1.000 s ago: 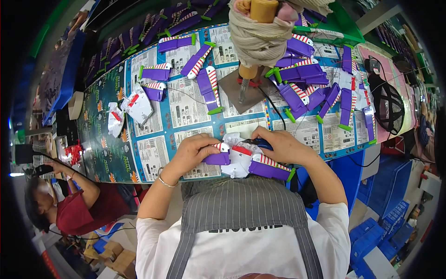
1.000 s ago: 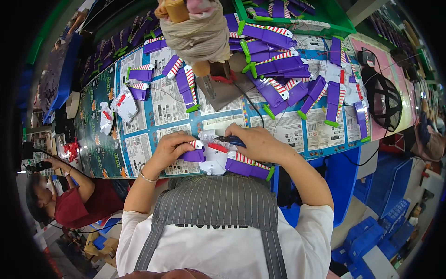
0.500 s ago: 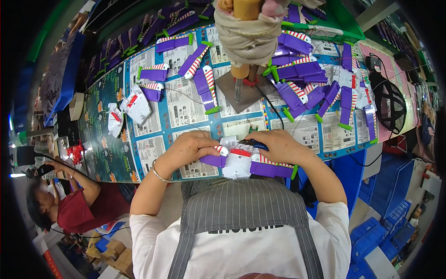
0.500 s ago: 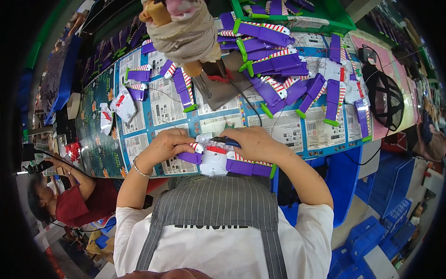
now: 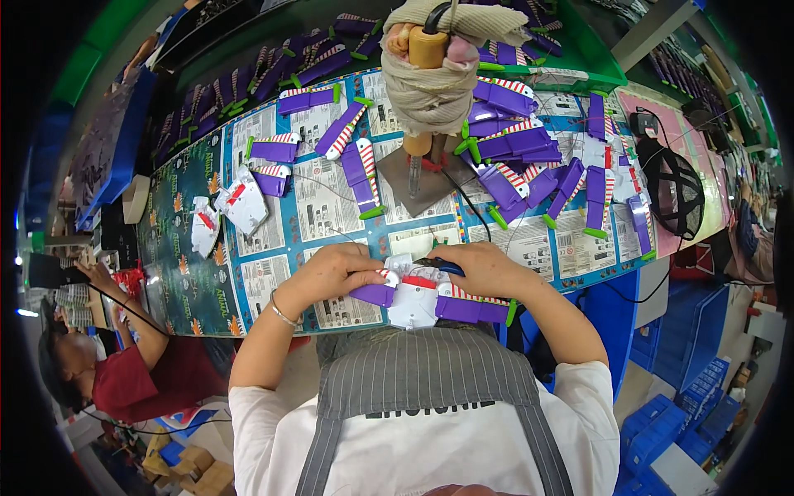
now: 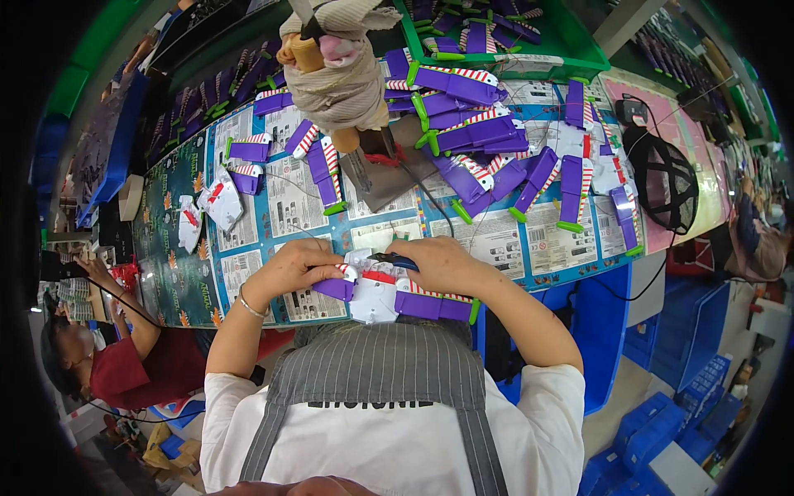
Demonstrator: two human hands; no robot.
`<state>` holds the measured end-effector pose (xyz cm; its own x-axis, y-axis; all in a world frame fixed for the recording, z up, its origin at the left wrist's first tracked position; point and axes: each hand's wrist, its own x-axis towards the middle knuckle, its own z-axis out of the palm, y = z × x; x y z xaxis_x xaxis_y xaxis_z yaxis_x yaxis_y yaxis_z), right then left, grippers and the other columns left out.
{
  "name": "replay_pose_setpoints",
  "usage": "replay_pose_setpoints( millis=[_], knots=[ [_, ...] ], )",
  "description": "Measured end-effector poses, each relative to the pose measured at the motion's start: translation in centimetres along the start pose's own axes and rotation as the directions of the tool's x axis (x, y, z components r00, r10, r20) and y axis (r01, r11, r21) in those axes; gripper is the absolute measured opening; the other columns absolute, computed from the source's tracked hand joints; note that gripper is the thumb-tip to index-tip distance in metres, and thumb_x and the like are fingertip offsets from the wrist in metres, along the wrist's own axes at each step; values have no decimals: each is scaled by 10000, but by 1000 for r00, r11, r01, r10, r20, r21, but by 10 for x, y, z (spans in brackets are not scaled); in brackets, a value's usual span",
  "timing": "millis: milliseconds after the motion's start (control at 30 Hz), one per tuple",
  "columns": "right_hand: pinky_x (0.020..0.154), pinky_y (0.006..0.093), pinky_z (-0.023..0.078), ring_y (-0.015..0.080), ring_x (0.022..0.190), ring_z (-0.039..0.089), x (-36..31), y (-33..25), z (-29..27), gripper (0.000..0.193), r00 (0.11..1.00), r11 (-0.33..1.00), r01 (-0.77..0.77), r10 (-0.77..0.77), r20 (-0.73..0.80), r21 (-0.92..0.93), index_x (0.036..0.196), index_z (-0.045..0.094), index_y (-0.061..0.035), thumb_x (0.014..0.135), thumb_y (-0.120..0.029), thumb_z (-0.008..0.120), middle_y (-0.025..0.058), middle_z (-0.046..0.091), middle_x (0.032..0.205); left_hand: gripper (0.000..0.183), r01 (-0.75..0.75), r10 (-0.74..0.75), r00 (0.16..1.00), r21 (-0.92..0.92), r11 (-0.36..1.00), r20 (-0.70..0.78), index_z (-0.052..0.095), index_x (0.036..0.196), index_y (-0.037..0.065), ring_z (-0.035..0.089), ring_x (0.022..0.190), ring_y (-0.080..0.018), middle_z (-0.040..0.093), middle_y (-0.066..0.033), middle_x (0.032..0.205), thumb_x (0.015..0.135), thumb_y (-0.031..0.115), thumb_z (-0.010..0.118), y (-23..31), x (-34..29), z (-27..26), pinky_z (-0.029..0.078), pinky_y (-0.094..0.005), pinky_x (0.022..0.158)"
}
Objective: The person assembles toy units at a workstation by retrieving plastic wing attachments, joining them to plastic body panels by hand, and trimming excess material with pliers.
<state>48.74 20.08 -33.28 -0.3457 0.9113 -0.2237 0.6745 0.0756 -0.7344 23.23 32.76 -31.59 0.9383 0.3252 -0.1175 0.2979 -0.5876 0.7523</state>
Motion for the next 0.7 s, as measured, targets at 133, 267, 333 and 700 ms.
replay_pose_setpoints(
  millis=[133,267,333,700],
  knots=[
    [723,448,472,334,846,617,-6,-12,-4,341,1000,999,-17,17,-9,-45,1117,508,-150,791,-187,604,148,641,890,219,-82,82,997,62,995,10,684,898,85,559,656,-281,577,-111,699,821,281,625,4,3,-3,440,-375,599],
    [737,453,484,350,859,619,-6,-3,4,448,998,998,-52,54,39,-47,1226,493,-217,789,-227,590,167,640,929,207,-29,27,998,37,999,47,689,896,95,580,692,-294,599,-118,755,808,277,648,-2,-1,3,458,-361,617],
    [751,463,476,367,871,613,1,-3,-1,427,985,995,-98,102,142,-37,1228,495,-206,809,-240,571,200,630,934,218,51,-52,999,61,997,15,686,874,69,603,708,-290,621,-117,773,810,276,658,-4,-3,9,474,-360,644],
    [748,431,467,347,840,604,-7,-7,-17,296,996,984,-84,86,-5,158,1169,538,-158,880,-191,485,174,623,942,313,280,-63,639,155,947,-767,584,1077,8,541,944,-314,536,-174,1053,777,74,646,9,-59,9,443,-379,814]
  ],
)
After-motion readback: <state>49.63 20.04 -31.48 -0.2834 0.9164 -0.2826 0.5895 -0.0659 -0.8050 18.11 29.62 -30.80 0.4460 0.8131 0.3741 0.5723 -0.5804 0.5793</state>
